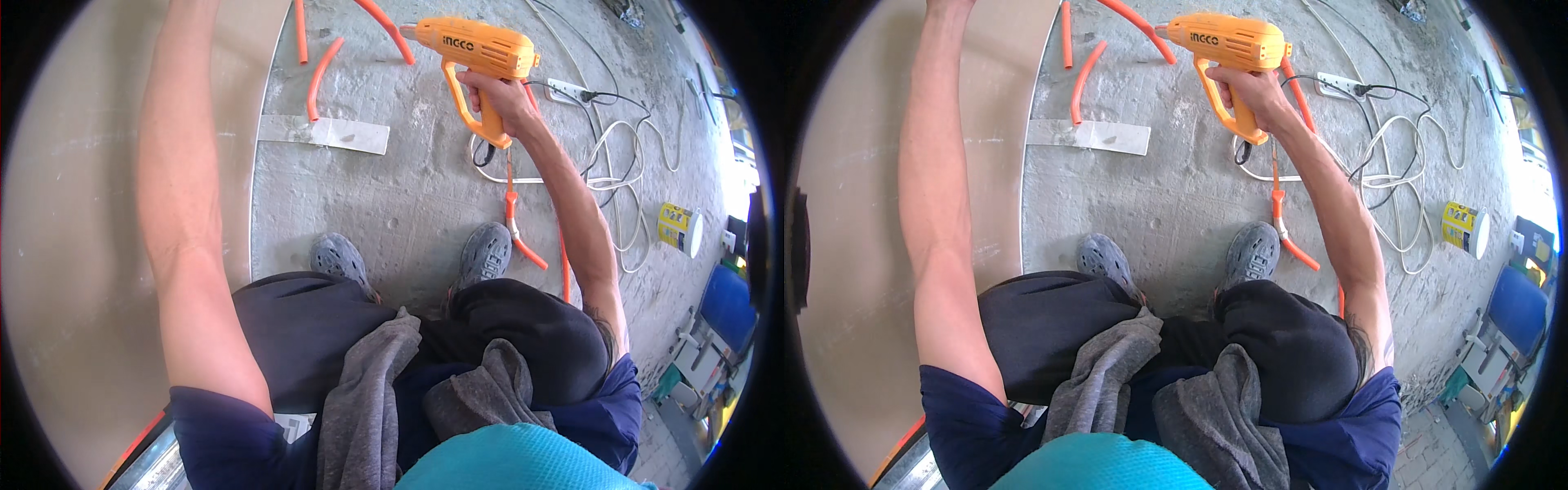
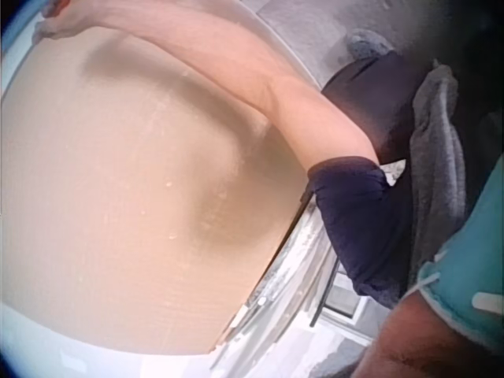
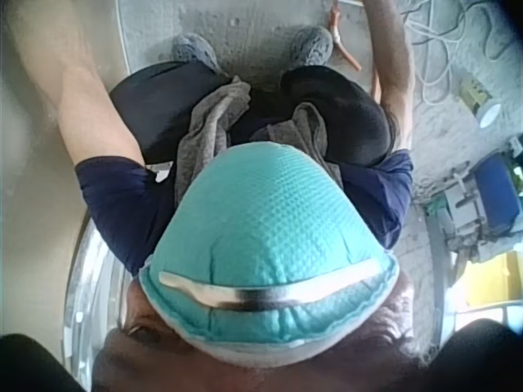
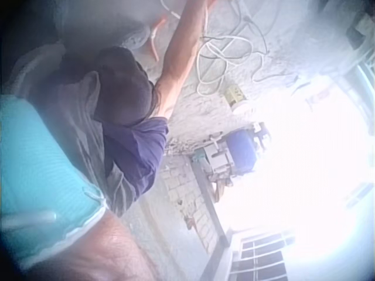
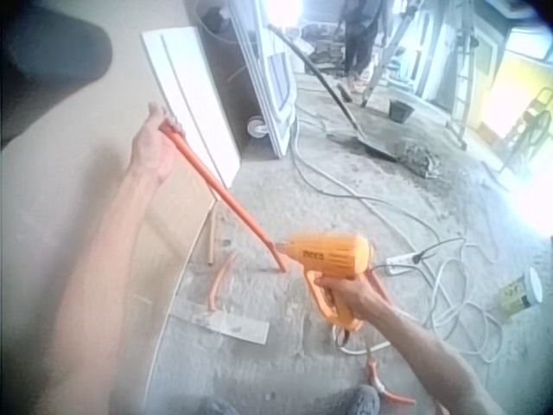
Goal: The person uses a heat gun to heat an orange conduit while rotating it, then bends the conduit by hand on the floor and picks up the pieces.
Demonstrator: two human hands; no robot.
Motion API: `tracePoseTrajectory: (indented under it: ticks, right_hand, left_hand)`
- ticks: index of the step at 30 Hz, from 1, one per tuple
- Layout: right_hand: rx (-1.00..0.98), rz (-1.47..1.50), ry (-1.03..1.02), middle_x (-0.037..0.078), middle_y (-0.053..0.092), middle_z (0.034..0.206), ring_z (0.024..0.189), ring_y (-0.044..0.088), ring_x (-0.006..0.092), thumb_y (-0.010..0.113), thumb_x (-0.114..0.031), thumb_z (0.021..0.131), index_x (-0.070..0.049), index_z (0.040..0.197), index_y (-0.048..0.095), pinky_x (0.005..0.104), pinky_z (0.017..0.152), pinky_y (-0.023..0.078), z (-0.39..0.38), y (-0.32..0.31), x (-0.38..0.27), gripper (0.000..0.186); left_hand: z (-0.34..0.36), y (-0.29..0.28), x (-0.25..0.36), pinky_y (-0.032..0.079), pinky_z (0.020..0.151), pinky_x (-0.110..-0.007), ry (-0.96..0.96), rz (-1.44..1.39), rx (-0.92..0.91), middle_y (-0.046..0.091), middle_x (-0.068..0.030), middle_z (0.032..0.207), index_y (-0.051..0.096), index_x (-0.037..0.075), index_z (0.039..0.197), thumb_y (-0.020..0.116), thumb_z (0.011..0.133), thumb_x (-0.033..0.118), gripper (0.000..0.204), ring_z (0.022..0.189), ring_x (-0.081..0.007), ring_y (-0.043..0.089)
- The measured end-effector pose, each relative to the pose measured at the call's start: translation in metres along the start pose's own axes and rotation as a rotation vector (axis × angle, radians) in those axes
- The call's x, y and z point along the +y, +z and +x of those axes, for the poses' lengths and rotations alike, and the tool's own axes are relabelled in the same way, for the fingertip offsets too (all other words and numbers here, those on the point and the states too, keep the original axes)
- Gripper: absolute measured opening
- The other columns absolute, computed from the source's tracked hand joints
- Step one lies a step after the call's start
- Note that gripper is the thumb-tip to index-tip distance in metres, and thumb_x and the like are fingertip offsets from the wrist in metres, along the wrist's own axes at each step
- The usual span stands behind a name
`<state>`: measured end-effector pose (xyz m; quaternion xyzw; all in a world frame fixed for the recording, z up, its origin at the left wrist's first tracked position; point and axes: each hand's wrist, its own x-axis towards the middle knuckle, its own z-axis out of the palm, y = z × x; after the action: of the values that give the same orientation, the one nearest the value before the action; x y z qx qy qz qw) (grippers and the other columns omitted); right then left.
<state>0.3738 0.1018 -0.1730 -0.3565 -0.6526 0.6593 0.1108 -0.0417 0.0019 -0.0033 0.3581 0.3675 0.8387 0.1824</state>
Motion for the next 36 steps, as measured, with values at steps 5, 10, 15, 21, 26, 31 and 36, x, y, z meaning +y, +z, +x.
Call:
tracePoseTrajectory:
  ticks: [5, 10, 15, 21, 26, 31, 36]
  right_hand:
    - [0.013, 0.009, 0.063, -0.002, 0.058, 0.067, 0.055, 0.054, 0.0069, 0.073, -0.014, 0.093, -0.004, 0.092, 0.067, 0.0248, 0.051, 0.046, -0.002, -0.004, 0.023, 0.012]
    - [0.076, -0.151, 0.123, -0.001, 0.058, 0.067, 0.058, 0.055, 0.0086, 0.076, -0.017, 0.09, -0.002, 0.096, 0.068, 0.0256, 0.052, 0.047, -0.012, 0.004, 0.012, 0.017]
    - [0.041, -0.193, -0.034, -0.002, 0.059, 0.068, 0.056, 0.053, 0.0066, 0.074, -0.018, 0.093, -0.005, 0.099, 0.07, 0.0243, 0.053, 0.044, -0.013, 0.006, -0.018, 0.015]
    - [0.087, -0.261, -0.374, -0.004, 0.059, 0.066, 0.057, 0.053, 0.0053, 0.076, -0.024, 0.092, -0.009, 0.089, 0.072, 0.0249, 0.054, 0.044, -0.025, 0.02, -0.089, 0.016]
    - [0.162, -0.334, -0.468, -0.004, 0.06, 0.065, 0.056, 0.054, 0.0045, 0.076, -0.025, 0.092, -0.011, 0.089, 0.072, 0.0246, 0.054, 0.045, -0.037, 0.017, -0.125, 0.016]
    - [0.119, -0.312, -0.445, -0.004, 0.06, 0.066, 0.057, 0.055, 0.0046, 0.075, -0.023, 0.093, -0.01, 0.088, 0.071, 0.0244, 0.054, 0.045, -0.042, 0.004, -0.116, 0.015]
    - [0.04, -0.232, -0.175, -0.003, 0.059, 0.069, 0.058, 0.054, 0.0057, 0.075, -0.018, 0.093, -0.006, 0.095, 0.07, 0.0241, 0.054, 0.045, -0.036, -0.002, -0.059, 0.013]
  left_hand:
    - [-0.004, 0.007, 0.002, 0.049, 0.078, -0.033, -0.012, 0.015, 0.015, 0.052, -0.0033, 0.084, 0.054, 0.006, 0.102, 0.05, 0.11, 0.028, 0.024, 0.076, -0.0169, 0.054]
    - [-0.017, 0.032, 0.01, 0.052, 0.083, -0.034, -0.068, 0.292, 0.056, 0.056, -0.0058, 0.087, 0.057, 0.0, 0.114, 0.051, 0.109, 0.021, 0.022, 0.079, -0.0201, 0.057]
    - [-0.014, 0.052, -0.001, 0.053, 0.078, -0.034, -0.051, 0.11, -0.012, 0.059, -0.0067, 0.086, 0.056, 0.002, 0.112, 0.055, 0.107, 0.02, 0.019, 0.077, -0.0208, 0.06]
    - [-0.008, 0.061, -0.005, 0.05, 0.071, -0.03, 0.048, 0.197, -0.182, 0.057, -0.0047, 0.079, 0.057, 0.003, 0.108, 0.058, 0.107, 0.029, 0.026, 0.072, -0.0167, 0.058]
    - [-0.018, 0.092, -0.007, 0.049, 0.07, -0.028, -0.075, 0.067, -0.184, 0.057, -0.003, 0.08, 0.059, 0.003, 0.11, 0.052, 0.109, 0.038, 0.036, 0.071, -0.0147, 0.055]
    - [-0.012, 0.102, -0.011, 0.05, 0.073, -0.028, -0.052, 0.107, -0.253, 0.058, -0.0017, 0.083, 0.062, 0.001, 0.114, 0.052, 0.108, 0.044, 0.045, 0.075, -0.0145, 0.056]
    - [-0.011, 0.104, -0.016, 0.051, 0.072, -0.028, -0.039, 0.126, -0.25, 0.06, -0.0027, 0.081, 0.062, 0.001, 0.113, 0.053, 0.107, 0.045, 0.045, 0.075, -0.0157, 0.059]
